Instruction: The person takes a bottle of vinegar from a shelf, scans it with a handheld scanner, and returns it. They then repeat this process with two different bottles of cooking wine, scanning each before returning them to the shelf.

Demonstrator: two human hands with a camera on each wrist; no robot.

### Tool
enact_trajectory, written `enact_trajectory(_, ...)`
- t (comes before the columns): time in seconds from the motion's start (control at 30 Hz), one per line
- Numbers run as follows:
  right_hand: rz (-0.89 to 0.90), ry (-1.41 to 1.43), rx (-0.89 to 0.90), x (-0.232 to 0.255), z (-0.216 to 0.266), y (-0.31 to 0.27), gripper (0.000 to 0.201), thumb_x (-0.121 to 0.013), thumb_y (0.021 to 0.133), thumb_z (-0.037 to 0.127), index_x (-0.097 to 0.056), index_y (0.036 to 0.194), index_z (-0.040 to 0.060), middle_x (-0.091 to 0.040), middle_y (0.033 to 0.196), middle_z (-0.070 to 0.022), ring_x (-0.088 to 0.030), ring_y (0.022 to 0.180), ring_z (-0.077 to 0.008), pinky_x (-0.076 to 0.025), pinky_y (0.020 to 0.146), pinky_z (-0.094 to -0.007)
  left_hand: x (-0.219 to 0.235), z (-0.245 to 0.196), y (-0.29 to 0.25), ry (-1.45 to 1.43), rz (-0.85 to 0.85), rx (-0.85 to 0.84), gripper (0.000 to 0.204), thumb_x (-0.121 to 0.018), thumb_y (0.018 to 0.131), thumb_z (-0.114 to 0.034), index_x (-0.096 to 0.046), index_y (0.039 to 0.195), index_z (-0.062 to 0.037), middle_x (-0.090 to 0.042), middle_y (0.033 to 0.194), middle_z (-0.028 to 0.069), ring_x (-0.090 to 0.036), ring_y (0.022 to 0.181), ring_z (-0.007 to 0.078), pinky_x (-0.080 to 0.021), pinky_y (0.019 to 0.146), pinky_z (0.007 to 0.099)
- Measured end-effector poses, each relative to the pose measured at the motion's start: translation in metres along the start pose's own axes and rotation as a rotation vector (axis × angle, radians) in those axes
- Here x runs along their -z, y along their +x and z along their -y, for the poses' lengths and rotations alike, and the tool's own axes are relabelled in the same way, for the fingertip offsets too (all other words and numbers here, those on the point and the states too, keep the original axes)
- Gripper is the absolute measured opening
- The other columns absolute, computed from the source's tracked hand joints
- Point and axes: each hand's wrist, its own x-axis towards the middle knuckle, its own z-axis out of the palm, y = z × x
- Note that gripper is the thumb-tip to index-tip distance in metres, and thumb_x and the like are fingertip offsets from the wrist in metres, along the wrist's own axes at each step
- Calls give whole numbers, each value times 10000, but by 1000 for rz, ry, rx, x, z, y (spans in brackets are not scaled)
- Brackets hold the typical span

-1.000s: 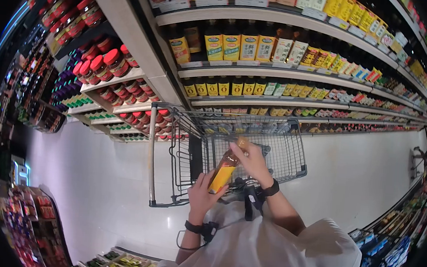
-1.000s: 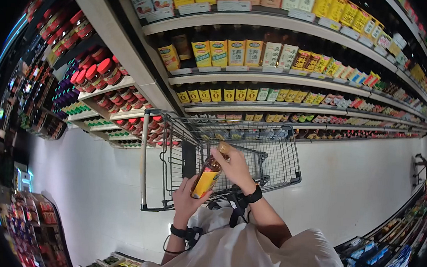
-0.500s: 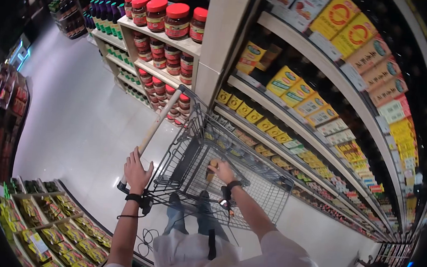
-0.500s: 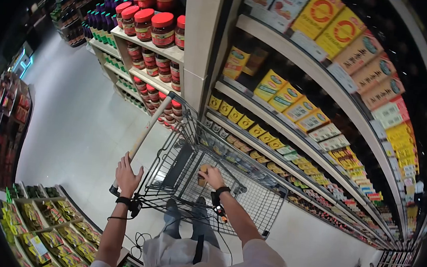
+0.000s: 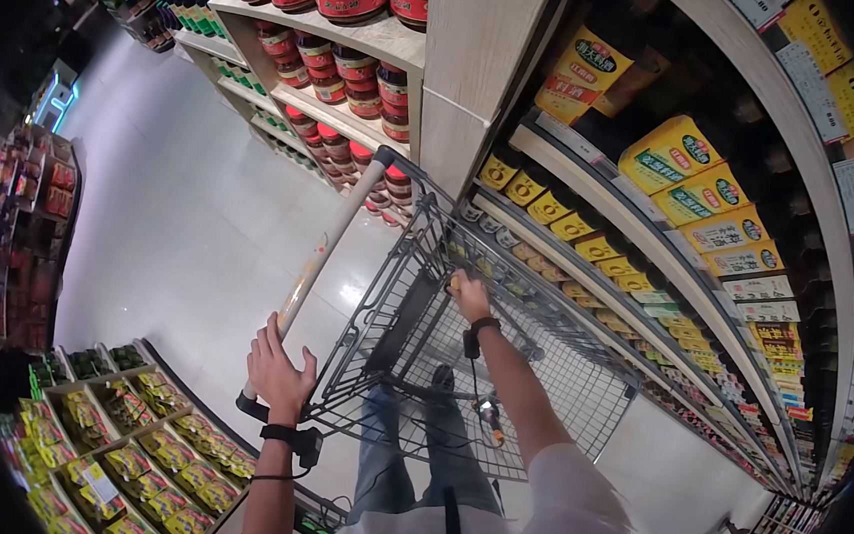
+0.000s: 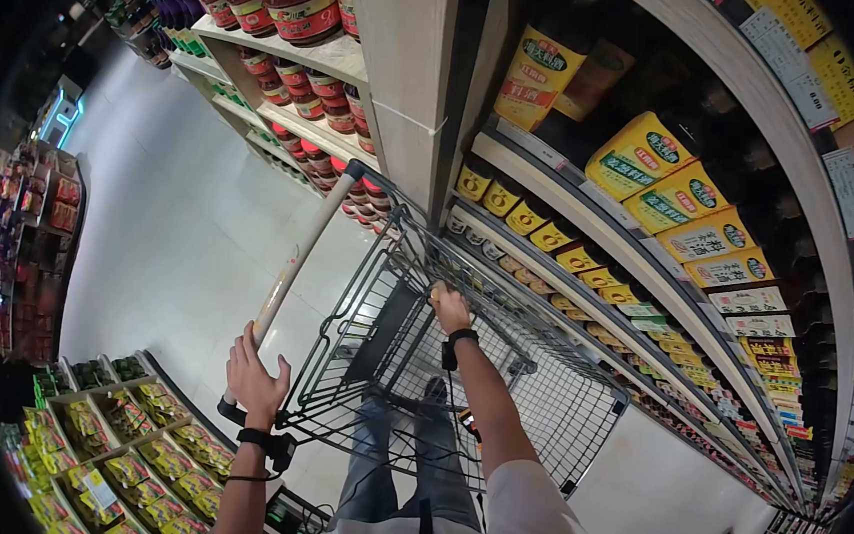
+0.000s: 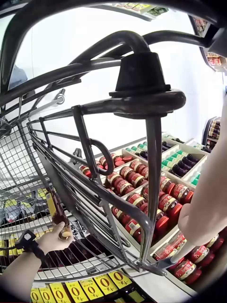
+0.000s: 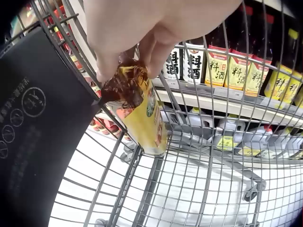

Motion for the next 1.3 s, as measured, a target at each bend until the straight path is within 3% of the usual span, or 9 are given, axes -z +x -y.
enact_trajectory(0.17,8,-135,15,-13,2,14,316,-706,869,225,-559,1117,94,-685,957,-195,-639,922,-439,-497,787,-515,-4,0,-3,27,0,14,770,-640,713,-251,-421,1428,-68,-555,1059,121,-542,930,322,-435,790,410)
enact_trajectory(0.57,23,-167,46,-1,6,11,328,-743,803,174,-574,1077,105,-662,1105,-123,-631,1037,-360,-520,843,-475,-4,-5,-6,31,-34,-31,782,-630,693,-252,-415,1417,-49,-552,1081,131,-544,950,326,-438,773,430)
enact_trajectory(0.83,-16,-317,38,0,4,20,188,-620,862,111,-584,1043,75,-680,1088,-171,-677,965,-376,-538,823,-493,-6,-8,-11,44,-38,-36,775,-631,691,-262,-424,1406,-47,-554,1050,122,-541,918,327,-440,789,431)
enact_trajectory(0.93,42,-358,-17,1,8,22,229,-655,844,123,-597,1060,74,-672,1114,-159,-671,994,-363,-543,831,-477,-8,-10,-13,68,-54,-44,774,-630,690,-264,-428,1403,-40,-554,1050,124,-542,918,324,-438,783,427)
enact_trajectory(1.03,-74,-314,97,3,6,18,298,-611,875,86,-599,1171,48,-676,1105,-166,-681,956,-355,-569,797,-447,-8,-9,-12,73,-56,-53,777,-631,690,-273,-428,1402,-37,-549,1050,127,-542,919,324,-438,778,425)
enact_trajectory(1.07,-54,-317,110,4,6,16,359,-660,855,107,-586,1202,55,-651,1172,-167,-653,1034,-353,-567,811,-444,-7,-7,-13,75,-55,-47,779,-631,689,-277,-427,1402,-37,-547,1050,127,-542,920,324,-438,776,424)
enact_trajectory(1.17,-153,-95,93,12,15,-11,612,-780,762,132,-507,1309,119,-594,1266,-138,-532,1220,-346,-462,996,-451,-1,-5,-13,35,6,-23,799,-663,691,-284,-413,1411,-43,-546,1061,135,-540,953,331,-432,805,443)
enact_trajectory(1.23,-214,69,99,23,20,-41,795,-812,735,110,-409,1418,54,-522,1376,-177,-498,1261,-371,-394,1084,-453,5,-4,-16,24,13,-9,801,-690,693,-301,-420,1403,-47,-550,1072,134,-537,977,316,-433,808,445)
enact_trajectory(1.3,-310,233,160,-14,-44,-65,760,-808,752,169,-444,1397,-2,-565,1307,-205,-508,1256,-372,-424,1053,-448,2,8,-16,0,29,-9,790,-674,710,-336,-421,1402,-51,-553,1090,137,-544,979,314,-445,822,443)
